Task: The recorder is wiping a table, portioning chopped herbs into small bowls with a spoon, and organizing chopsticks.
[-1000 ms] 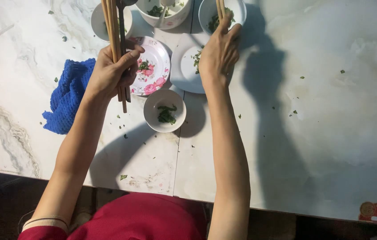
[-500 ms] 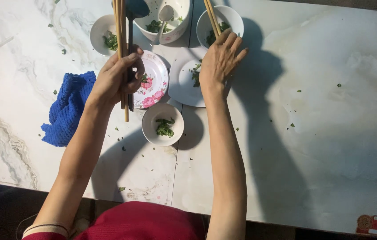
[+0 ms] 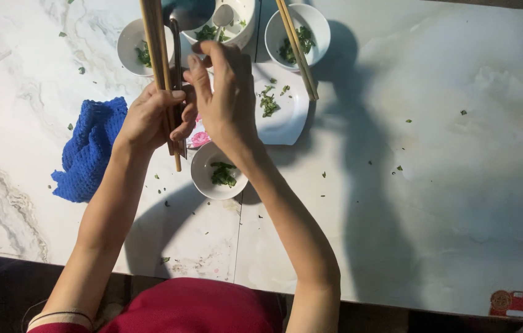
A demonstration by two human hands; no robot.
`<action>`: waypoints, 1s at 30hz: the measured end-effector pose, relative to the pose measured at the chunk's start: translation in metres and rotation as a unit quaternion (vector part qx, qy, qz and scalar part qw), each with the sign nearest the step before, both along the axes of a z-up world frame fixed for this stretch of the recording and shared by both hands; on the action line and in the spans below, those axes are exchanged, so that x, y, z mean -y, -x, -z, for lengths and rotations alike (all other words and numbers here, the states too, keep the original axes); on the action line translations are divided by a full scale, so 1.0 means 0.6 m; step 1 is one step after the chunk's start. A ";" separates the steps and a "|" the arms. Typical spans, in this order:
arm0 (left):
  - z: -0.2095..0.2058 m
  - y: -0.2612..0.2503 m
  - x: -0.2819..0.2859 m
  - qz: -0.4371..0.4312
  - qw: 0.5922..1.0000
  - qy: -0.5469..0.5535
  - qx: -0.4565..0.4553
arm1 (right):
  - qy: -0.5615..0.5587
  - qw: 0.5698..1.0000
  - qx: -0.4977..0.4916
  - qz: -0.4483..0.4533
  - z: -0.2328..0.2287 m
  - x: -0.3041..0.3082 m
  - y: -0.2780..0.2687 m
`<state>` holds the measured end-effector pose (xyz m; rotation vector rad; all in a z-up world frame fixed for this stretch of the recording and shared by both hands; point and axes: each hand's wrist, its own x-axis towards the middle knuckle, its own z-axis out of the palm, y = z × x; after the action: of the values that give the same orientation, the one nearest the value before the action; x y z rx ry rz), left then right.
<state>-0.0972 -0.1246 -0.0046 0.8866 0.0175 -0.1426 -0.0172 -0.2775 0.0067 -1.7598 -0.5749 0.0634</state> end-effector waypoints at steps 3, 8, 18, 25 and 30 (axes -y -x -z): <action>0.012 0.018 0.006 -0.084 0.990 -0.110 -0.034 | -0.038 0.977 0.177 0.113 -0.050 0.003 0.038; -0.040 0.034 0.052 -0.144 0.936 -0.322 0.024 | -0.010 0.980 0.173 0.096 -0.062 0.007 0.060; -0.049 0.063 0.055 -0.104 0.928 -0.359 0.013 | -0.125 0.992 0.018 -0.020 -0.012 0.010 0.089; -0.032 0.076 0.024 -0.002 0.992 -0.123 0.034 | -0.057 0.998 -0.027 0.019 -0.005 0.007 0.102; 0.008 0.088 0.003 -0.014 0.995 -0.089 -0.045 | -0.197 0.978 0.050 0.035 -0.041 0.010 0.105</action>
<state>-0.1498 -0.1265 -0.0094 1.0568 0.1284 -0.1555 -0.0804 -0.2838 0.0311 -1.3989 -0.5552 -0.1786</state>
